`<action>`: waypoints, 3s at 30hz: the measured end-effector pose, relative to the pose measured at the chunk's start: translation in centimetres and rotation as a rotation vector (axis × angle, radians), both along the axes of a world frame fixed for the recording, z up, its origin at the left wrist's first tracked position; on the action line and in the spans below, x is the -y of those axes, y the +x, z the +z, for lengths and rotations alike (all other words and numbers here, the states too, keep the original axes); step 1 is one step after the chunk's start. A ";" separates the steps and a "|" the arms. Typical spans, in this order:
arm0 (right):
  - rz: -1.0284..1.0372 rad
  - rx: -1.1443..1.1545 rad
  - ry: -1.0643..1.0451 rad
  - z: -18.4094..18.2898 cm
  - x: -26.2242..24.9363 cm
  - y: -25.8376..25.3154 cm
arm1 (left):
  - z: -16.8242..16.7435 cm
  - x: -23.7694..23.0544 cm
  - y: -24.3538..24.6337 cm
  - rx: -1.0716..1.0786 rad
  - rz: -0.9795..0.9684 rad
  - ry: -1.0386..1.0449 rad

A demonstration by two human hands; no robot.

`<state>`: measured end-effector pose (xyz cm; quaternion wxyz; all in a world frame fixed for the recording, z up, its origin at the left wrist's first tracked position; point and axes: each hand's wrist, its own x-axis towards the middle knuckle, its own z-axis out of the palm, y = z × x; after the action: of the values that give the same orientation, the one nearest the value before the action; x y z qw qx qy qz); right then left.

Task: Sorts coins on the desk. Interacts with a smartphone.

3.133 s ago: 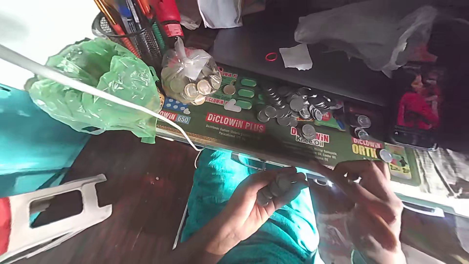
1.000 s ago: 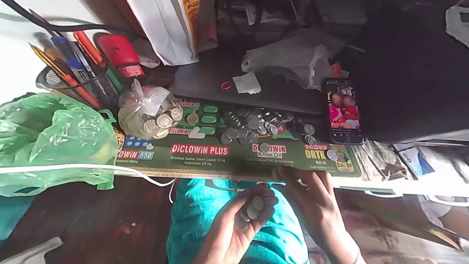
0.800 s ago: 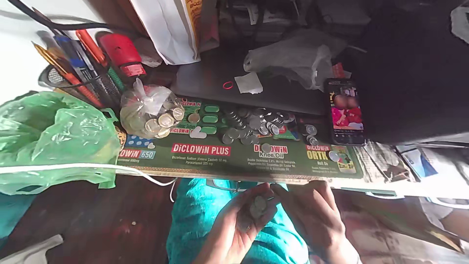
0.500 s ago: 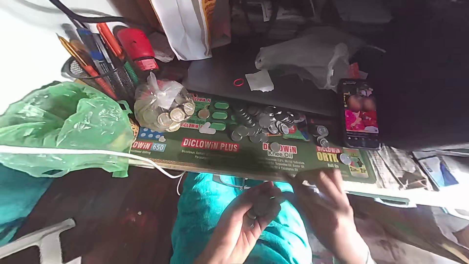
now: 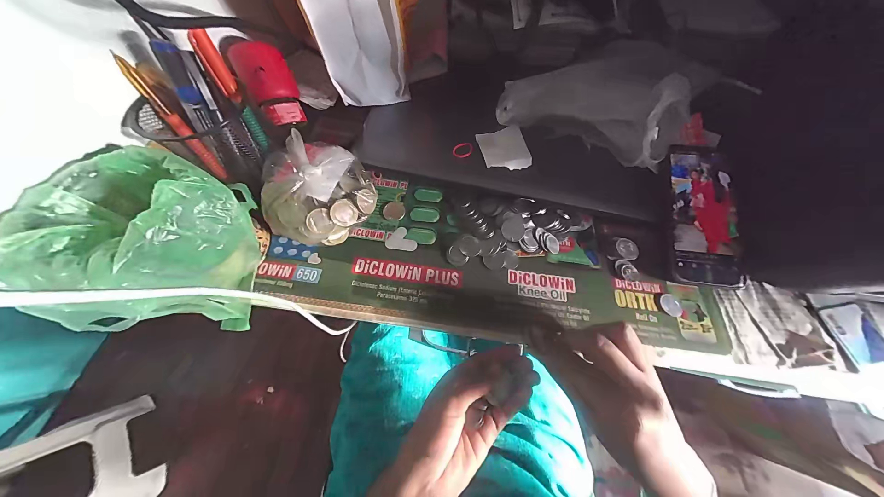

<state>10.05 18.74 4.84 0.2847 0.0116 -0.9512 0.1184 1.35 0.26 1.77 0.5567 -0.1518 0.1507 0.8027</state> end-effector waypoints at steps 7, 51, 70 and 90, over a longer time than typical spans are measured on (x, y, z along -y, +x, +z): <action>-0.167 -0.127 -0.635 1.5 -0.1 0.9 | -0.2 0.1 0.3 0.022 0.010 0.029; -0.249 0.052 -0.035 1.8 -0.9 -4.8 | 0.1 0.4 0.6 0.105 -0.022 -0.013; -0.116 0.002 -0.330 3.0 1.6 -9.2 | -0.7 1.9 -0.3 0.141 0.028 0.097; 0.162 0.332 -0.293 3.8 3.6 -3.5 | 0.1 2.4 -0.4 0.045 0.100 0.149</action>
<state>6.60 15.13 8.62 0.1123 0.0269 -0.9536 0.2779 0.95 -2.18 1.91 0.5291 -0.1352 0.0702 0.8348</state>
